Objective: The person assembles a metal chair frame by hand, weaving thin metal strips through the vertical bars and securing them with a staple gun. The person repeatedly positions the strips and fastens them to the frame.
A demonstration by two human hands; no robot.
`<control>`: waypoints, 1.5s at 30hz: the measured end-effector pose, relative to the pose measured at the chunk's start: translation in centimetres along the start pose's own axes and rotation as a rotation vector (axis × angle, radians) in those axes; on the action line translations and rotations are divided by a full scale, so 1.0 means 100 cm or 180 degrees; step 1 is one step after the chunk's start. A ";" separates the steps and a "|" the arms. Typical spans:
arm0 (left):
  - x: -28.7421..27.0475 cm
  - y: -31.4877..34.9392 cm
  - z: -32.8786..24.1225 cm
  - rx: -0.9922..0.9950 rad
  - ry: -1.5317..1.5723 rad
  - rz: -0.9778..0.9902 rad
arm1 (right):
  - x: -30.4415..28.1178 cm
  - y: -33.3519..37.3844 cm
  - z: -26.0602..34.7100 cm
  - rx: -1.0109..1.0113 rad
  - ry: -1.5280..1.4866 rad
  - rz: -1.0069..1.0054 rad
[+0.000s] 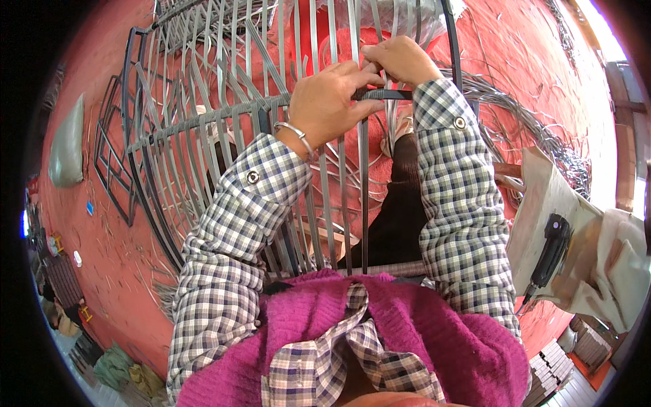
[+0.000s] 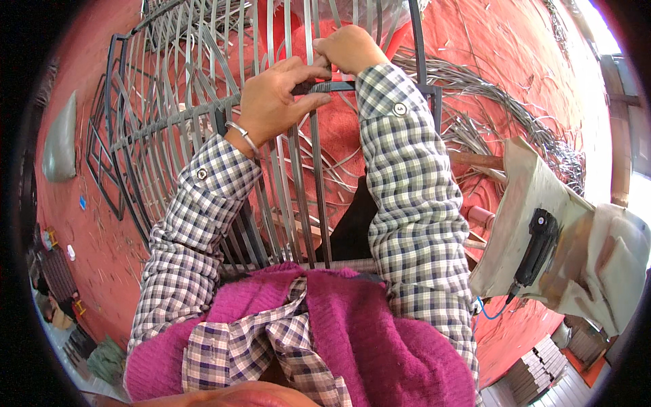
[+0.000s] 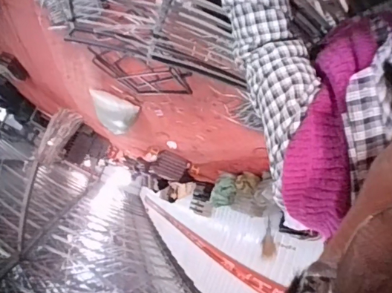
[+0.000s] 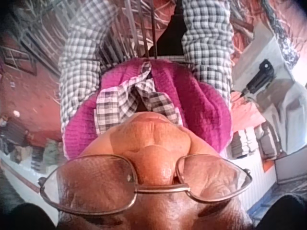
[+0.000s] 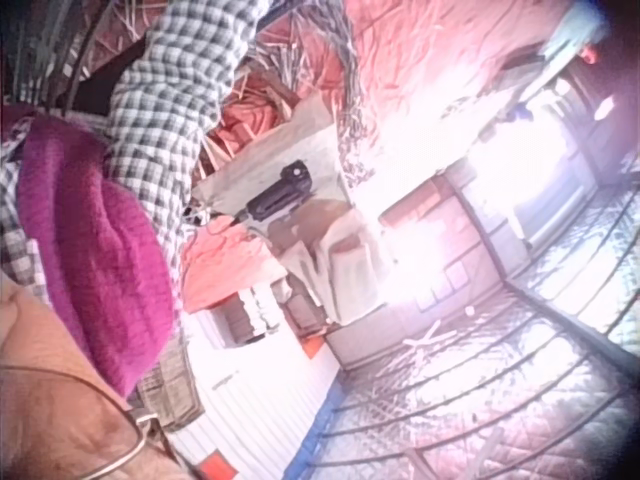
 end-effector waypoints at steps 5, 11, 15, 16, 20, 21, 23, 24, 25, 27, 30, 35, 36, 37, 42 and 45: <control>0.005 -0.002 -0.001 -0.0137 -0.0255 0.0092 | -0.027 0.054 0.024 -0.0054 -0.0146 -0.1642; 0.006 -0.004 -0.004 -0.0064 -0.0294 0.0121 | 0.028 0.134 0.037 0.1401 -0.2648 -0.0975; 0.005 -0.004 -0.002 -0.0197 -0.0162 0.0152 | 0.079 0.100 0.011 0.0789 -0.4763 -0.1638; 0.004 -0.004 -0.002 -0.0172 -0.0182 0.0135 | 0.086 0.090 0.007 0.0347 -0.5164 -0.1517; 0.005 -0.005 0.000 -0.0121 -0.0174 0.0182 | 0.082 0.097 0.011 0.0020 -0.0410 -0.2061; 0.005 -0.006 0.002 -0.0219 -0.0020 0.0204 | 0.085 0.105 0.011 0.0373 -0.0978 -0.1724; 0.002 -0.009 0.007 -0.0396 0.0272 0.0218 | 0.092 0.132 0.019 0.1459 -0.2327 -0.1208; 0.000 -0.010 0.011 -0.0539 0.0841 0.0227 | 0.088 0.144 0.029 0.1338 -0.2261 -0.1434; -0.002 -0.012 0.015 -0.0670 0.1423 0.0231 | 0.081 0.156 0.036 0.1386 -0.2184 -0.1428; -0.003 -0.012 0.021 -0.0892 0.2007 0.0449 | 0.061 0.173 0.054 0.1484 -0.1924 -0.1342; -0.001 -0.010 0.016 -0.0330 0.1619 0.0728 | 0.018 0.168 0.081 0.1288 -0.1537 -0.1393; 0.000 -0.012 0.009 0.0076 0.0772 0.0156 | -0.035 0.087 0.100 0.0676 -0.0538 -0.1175; 0.001 -0.013 0.010 -0.0177 0.0597 0.0161 | -0.037 0.070 0.101 0.0685 -0.0257 -0.1075; 0.001 -0.015 0.012 -0.0396 0.0419 0.0109 | -0.039 0.058 0.099 0.0680 0.0029 -0.0980; 0.001 -0.021 0.019 -0.0990 0.0277 0.0033 | -0.052 0.079 0.066 0.0543 -0.1360 -0.1336; 0.000 -0.024 0.023 -0.0886 0.0049 -0.0039 | -0.086 0.182 0.016 0.1561 -0.0773 -0.1828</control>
Point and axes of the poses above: each hand's wrist, its own y-axis away from the middle knuckle, its own x-axis out of the palm, z = x × y, the point moved 3 cm from there along -y, towards the middle knuckle, and after that the axes turned 3 degrees about y, right-handed, at the moved point
